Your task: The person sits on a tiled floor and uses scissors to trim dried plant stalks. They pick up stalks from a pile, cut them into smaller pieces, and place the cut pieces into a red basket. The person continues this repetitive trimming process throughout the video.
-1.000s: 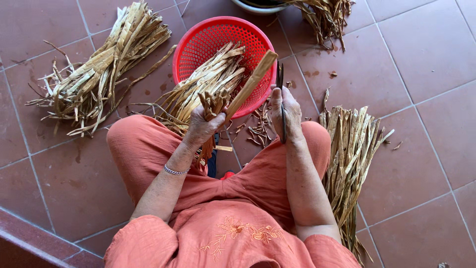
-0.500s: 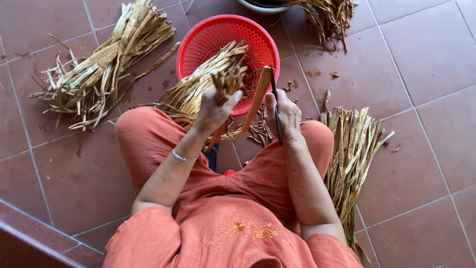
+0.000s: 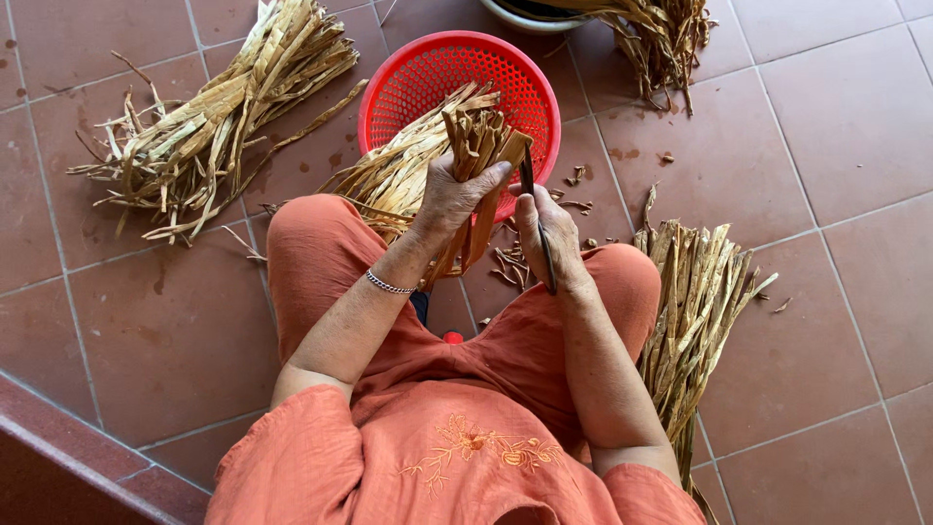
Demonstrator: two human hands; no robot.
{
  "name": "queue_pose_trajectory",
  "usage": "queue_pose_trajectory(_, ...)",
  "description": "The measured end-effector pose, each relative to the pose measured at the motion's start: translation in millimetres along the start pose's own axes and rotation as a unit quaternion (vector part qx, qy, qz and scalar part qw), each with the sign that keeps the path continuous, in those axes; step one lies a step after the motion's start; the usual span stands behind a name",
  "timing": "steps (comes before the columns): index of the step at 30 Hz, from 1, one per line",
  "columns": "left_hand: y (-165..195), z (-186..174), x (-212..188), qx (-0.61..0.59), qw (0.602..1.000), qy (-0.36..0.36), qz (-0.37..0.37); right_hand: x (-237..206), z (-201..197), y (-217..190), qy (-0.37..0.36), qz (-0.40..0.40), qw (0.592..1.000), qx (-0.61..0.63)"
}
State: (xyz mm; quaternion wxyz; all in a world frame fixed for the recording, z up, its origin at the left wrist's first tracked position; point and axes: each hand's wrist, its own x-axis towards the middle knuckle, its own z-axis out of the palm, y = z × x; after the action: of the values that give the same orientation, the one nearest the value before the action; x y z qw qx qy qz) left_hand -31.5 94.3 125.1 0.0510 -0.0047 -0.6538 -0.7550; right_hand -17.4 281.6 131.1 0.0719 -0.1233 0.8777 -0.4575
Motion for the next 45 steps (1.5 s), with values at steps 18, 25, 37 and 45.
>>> queue_pose_trajectory(18,6.3,-4.5,-4.5,-0.135,0.987,-0.011,-0.085,3.7,20.3,-4.2,0.025,-0.028,0.998,-0.041)
queue_pose_trajectory(25,-9.2,-15.0,-5.1,-0.100,0.990,-0.001,-0.101,13.0,27.8,-4.1,0.019,-0.001,1.000,0.000)
queue_pose_trajectory(37,-12.1,-38.9,14.2,-0.073,0.995,-0.026,-0.067,39.4,41.2,-9.7,0.059,-0.020,0.986,0.152)
queue_pose_trajectory(45,10.6,-34.9,2.5,-0.155,0.983,-0.021,-0.096,50.1,38.1,-19.8,0.054,-0.016,0.958,0.281)
